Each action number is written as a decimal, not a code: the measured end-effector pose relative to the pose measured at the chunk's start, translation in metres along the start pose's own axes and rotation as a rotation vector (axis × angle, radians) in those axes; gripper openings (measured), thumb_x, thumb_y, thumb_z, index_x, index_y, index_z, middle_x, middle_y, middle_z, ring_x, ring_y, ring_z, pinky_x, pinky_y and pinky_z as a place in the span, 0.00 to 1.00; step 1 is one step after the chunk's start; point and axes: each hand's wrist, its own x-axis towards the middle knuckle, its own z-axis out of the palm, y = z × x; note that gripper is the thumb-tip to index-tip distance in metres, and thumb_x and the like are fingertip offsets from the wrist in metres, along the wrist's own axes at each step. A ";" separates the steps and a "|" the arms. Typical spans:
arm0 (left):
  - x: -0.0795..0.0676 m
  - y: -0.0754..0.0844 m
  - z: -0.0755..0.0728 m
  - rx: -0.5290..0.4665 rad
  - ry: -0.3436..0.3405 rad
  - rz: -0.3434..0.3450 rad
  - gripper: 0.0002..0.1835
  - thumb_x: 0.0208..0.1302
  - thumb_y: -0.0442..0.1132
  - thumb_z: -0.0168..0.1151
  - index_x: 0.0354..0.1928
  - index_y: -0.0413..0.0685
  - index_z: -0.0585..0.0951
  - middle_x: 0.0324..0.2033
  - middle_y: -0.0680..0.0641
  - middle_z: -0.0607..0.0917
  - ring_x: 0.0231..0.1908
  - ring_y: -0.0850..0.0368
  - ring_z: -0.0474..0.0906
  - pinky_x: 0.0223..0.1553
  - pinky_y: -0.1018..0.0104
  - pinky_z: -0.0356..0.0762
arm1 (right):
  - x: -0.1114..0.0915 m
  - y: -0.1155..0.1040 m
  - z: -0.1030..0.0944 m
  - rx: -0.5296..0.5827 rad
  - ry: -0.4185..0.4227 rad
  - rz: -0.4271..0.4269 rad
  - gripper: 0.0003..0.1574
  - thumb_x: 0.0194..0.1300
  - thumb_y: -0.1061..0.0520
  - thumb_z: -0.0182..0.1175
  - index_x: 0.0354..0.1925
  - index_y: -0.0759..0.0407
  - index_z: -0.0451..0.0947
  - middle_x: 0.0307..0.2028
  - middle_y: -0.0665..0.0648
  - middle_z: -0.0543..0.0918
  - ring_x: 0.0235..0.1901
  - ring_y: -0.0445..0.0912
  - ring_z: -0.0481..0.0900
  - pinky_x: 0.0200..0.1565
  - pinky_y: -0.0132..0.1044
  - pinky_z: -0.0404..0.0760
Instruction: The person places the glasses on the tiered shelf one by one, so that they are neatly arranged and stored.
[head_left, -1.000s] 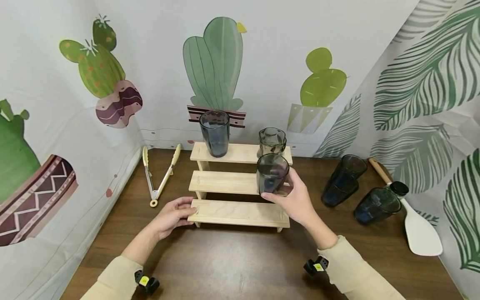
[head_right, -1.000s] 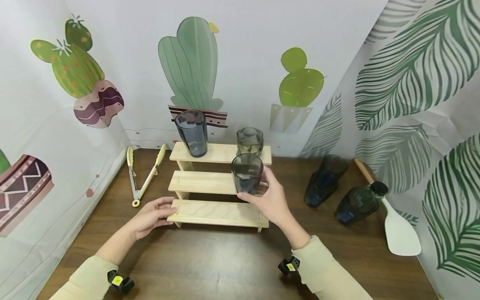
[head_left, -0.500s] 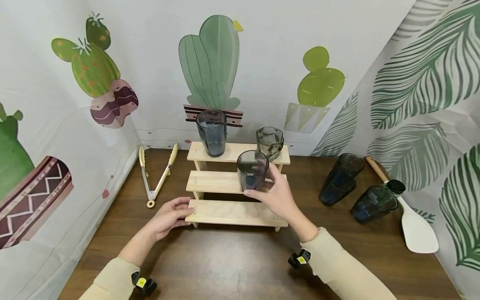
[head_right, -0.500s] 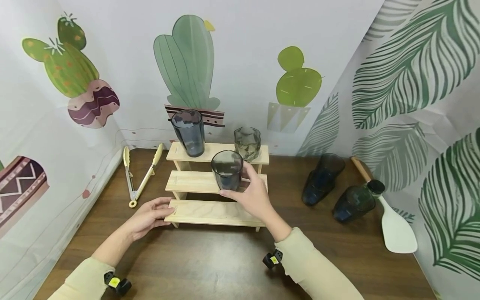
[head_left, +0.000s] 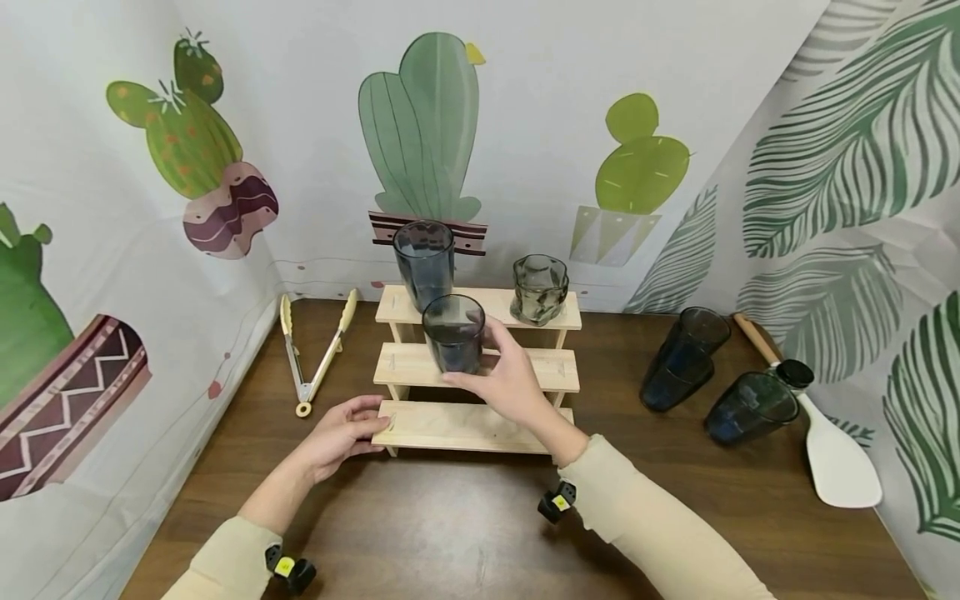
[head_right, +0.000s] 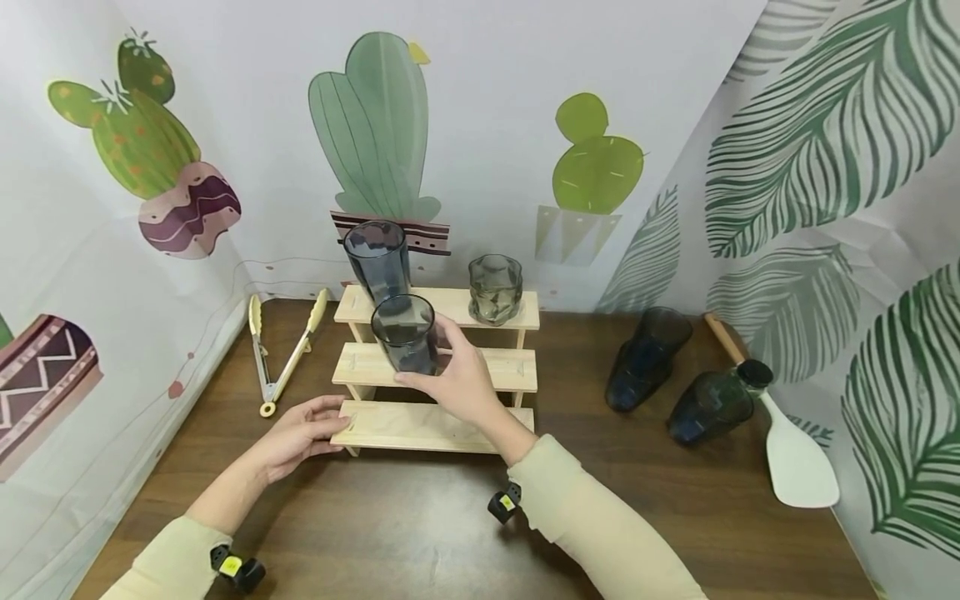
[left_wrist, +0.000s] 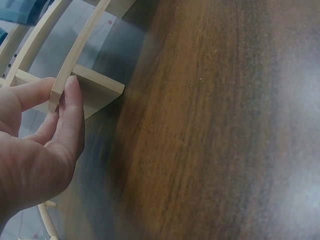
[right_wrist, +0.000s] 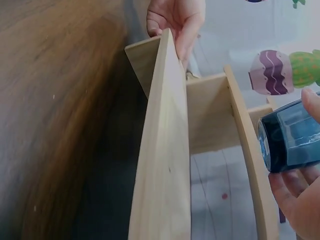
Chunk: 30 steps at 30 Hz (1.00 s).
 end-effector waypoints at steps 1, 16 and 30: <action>0.000 0.000 0.000 -0.001 0.001 0.000 0.34 0.73 0.35 0.64 0.73 0.30 0.61 0.54 0.36 0.79 0.44 0.52 0.84 0.45 0.59 0.86 | 0.001 0.000 0.004 0.001 -0.004 -0.001 0.55 0.51 0.56 0.85 0.72 0.45 0.68 0.53 0.55 0.81 0.51 0.49 0.84 0.51 0.40 0.86; -0.001 0.000 -0.001 -0.007 -0.012 0.008 0.33 0.74 0.34 0.63 0.73 0.29 0.61 0.54 0.36 0.80 0.44 0.52 0.84 0.46 0.57 0.86 | 0.015 0.002 0.037 -0.060 0.003 -0.011 0.56 0.50 0.56 0.85 0.73 0.51 0.67 0.52 0.53 0.83 0.52 0.45 0.82 0.54 0.38 0.83; -0.001 0.000 0.000 -0.013 -0.010 0.010 0.34 0.74 0.35 0.63 0.74 0.29 0.60 0.55 0.35 0.79 0.45 0.52 0.84 0.46 0.57 0.86 | 0.016 -0.002 0.038 -0.074 -0.024 0.042 0.57 0.53 0.53 0.84 0.75 0.49 0.64 0.55 0.54 0.82 0.55 0.46 0.82 0.57 0.39 0.82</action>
